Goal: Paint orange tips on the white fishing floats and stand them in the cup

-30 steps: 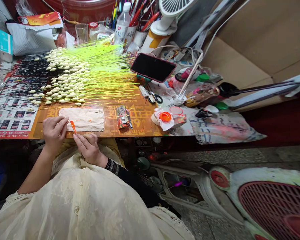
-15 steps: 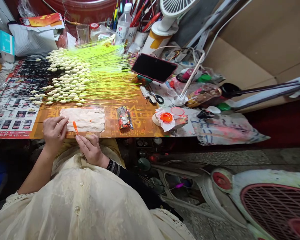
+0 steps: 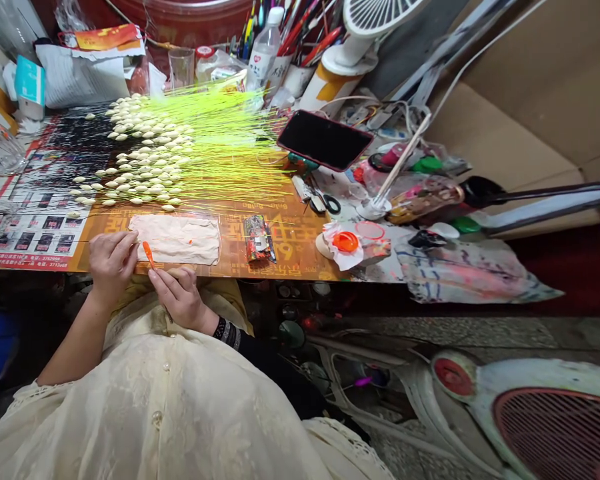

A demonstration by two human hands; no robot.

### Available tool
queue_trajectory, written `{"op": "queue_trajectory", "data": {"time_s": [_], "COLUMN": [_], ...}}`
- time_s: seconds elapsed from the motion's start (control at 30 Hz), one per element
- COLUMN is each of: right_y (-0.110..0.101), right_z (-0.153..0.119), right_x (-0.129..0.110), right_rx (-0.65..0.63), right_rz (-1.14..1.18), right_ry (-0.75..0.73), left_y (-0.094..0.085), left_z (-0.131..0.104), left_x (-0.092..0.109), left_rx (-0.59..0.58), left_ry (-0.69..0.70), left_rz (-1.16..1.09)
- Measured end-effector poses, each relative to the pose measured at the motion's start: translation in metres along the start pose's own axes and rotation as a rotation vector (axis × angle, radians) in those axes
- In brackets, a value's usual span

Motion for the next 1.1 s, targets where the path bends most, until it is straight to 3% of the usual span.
{"op": "queue_trajectory", "data": {"time_s": [0.97,1.1], "right_y": [-0.005,-0.005], "right_z": [0.011,0.011], "right_x": [-0.007,-0.007], "right_rx": [0.057,0.055], "right_rz": [-0.007,-0.008], "right_ry": [0.003,0.004], "left_y": [-0.004,-0.002], "left_z": [-0.001,-0.001], "left_x": [0.004,0.002], "left_rx": [0.081,0.052], "left_ry": [0.068,0.038], "left_rz": [0.000,-0.005]}}
Point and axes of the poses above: each hand's wrist, its own z-axis towards the middle knuckle, its own y-axis out of the palm, x = y × z, the point moved 6 cm from there along z, towards the middle knuckle, and after that the axes turned 2 degrees about y, right-handed, at the moved point
